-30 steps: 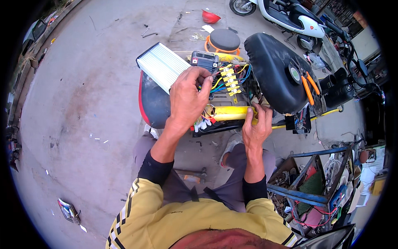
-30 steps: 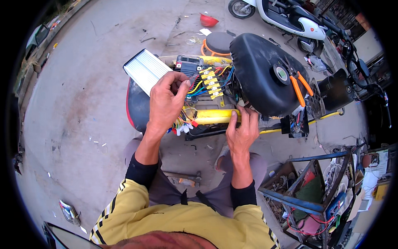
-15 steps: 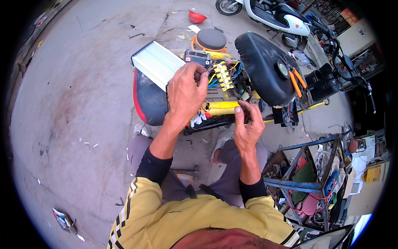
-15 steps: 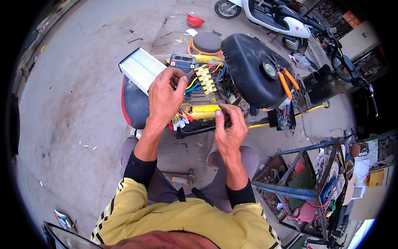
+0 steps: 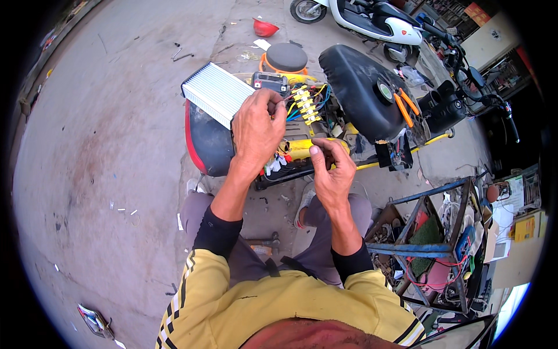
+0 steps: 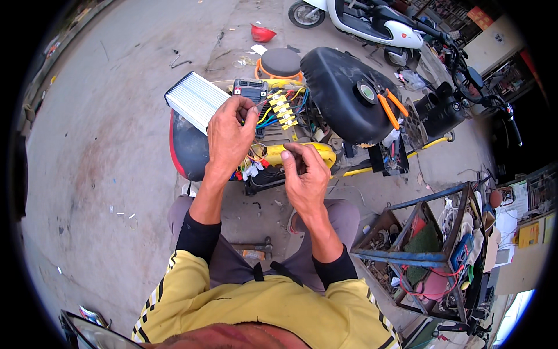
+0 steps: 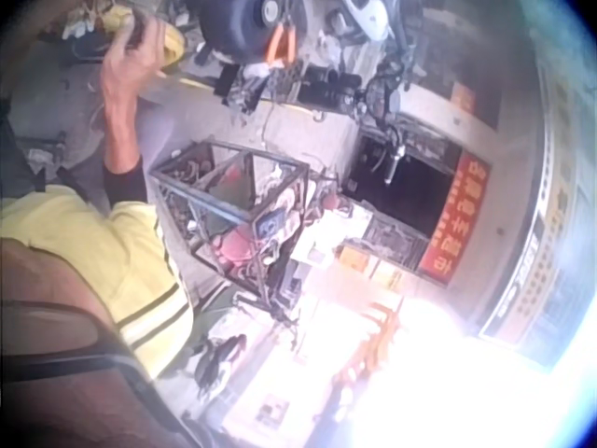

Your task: The person works on the exposed wiring of a yellow electric scooter, stripping wire ends, twisting connections, and using a screwdriver to tighten terminals on a yellow connector block. The person also uses a multimeter to test the circuit.

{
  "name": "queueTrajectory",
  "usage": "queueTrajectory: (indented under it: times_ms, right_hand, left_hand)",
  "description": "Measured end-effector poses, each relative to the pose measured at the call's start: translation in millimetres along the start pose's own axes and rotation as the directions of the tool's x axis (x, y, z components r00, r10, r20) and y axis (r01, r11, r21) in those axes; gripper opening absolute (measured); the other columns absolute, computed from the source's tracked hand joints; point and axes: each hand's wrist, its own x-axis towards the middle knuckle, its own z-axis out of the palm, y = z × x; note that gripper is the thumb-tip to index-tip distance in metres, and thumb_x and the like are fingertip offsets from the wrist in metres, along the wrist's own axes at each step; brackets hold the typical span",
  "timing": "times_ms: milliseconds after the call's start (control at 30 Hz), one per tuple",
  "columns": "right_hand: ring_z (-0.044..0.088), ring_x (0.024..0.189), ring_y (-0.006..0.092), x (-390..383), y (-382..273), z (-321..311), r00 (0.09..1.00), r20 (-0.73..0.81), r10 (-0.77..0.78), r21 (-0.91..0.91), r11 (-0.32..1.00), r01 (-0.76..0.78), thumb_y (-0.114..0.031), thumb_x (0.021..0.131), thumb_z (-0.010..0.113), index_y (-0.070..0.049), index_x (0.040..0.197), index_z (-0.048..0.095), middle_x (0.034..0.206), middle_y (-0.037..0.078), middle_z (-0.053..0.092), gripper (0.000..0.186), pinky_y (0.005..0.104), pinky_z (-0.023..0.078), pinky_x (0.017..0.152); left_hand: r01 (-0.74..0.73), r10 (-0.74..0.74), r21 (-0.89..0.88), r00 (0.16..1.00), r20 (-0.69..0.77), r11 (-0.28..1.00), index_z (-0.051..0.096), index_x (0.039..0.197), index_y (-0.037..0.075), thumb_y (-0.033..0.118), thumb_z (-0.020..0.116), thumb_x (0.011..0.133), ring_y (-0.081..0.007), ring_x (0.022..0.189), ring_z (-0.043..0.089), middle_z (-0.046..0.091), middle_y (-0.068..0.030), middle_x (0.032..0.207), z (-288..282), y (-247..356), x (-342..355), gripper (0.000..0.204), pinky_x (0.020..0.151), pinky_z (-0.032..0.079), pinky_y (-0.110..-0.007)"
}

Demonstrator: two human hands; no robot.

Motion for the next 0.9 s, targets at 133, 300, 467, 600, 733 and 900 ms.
queueTrajectory:
  times_ms: [133,300,467,600,733,900]
  right_hand:
    - [0.054,0.066,0.0119,4.7,-6.8,-3.0,1.000,-0.008,-0.026,-0.027,0.999,0.026,-0.003,0.097,0.077,0.002,0.109,0.076,0.082,0.005,0.063,0.013,0.0285,0.045,0.061]
    - [0.055,0.066,0.0124,8.9,-13.3,-7.3,0.999,0.003,-0.034,-0.051,0.998,0.034,-0.002,0.097,0.077,0.002,0.108,0.076,0.083,0.006,0.064,0.012,0.0289,0.046,0.061]
    - [0.057,0.067,0.0133,12.6,-23.7,-7.0,0.999,0.011,-0.035,-0.048,0.998,0.036,-0.003,0.097,0.077,0.002,0.107,0.076,0.085,0.007,0.066,0.011,0.0297,0.048,0.062]
    - [0.060,0.067,0.0148,14.5,-25.1,-9.2,0.999,0.027,-0.040,-0.058,0.997,0.042,-0.003,0.097,0.077,0.002,0.107,0.076,0.086,0.008,0.067,0.011,0.0304,0.048,0.062]
    - [0.066,0.070,0.0214,10.9,-29.2,-16.3,0.997,0.037,-0.072,-0.079,0.994,0.075,-0.003,0.095,0.076,0.001,0.108,0.075,0.088,0.011,0.068,0.013,0.0339,0.051,0.064]
    - [0.070,0.079,0.0308,-6.0,-21.1,-36.7,0.997,0.019,-0.069,-0.067,0.995,0.070,-0.007,0.095,0.077,0.000,0.106,0.075,0.091,0.013,0.070,0.013,0.0401,0.055,0.070]
  left_hand:
    - [-0.005,0.005,-0.001,1.000,-0.005,1.000,0.068,0.096,0.002,0.008,0.073,0.093,-0.0318,0.084,0.071,0.072,-0.0113,0.089,0.1,1.4,-0.2,0.008,0.075,0.054,-0.047]
    - [-0.048,0.051,0.068,0.998,-0.035,0.997,0.072,0.099,0.001,0.013,0.074,0.094,-0.0217,0.073,0.068,0.071,-0.0086,0.083,1.7,-2.8,0.0,0.012,0.071,0.055,-0.040]
    - [-0.011,0.013,0.042,0.999,-0.044,0.999,0.072,0.098,0.001,0.013,0.075,0.094,-0.0210,0.073,0.067,0.070,-0.0081,0.082,1.1,-2.8,-1.0,0.012,0.071,0.055,-0.039]
    - [0.033,-0.033,-0.007,0.999,-0.010,0.999,0.070,0.098,0.004,0.009,0.073,0.092,-0.0301,0.080,0.071,0.071,-0.0107,0.085,2.7,-1.5,0.3,0.009,0.074,0.055,-0.045]
    - [0.016,-0.017,-0.069,1.000,-0.013,0.997,0.072,0.102,0.002,0.009,0.073,0.096,-0.0253,0.077,0.071,0.073,-0.0110,0.086,6.5,-4.9,1.1,0.010,0.073,0.056,-0.041]
    - [0.033,-0.034,-0.149,0.999,-0.001,0.988,0.073,0.104,-0.002,0.012,0.073,0.103,-0.0117,0.070,0.058,0.069,-0.0051,0.082,6.2,-2.2,1.6,0.014,0.067,0.051,-0.033]
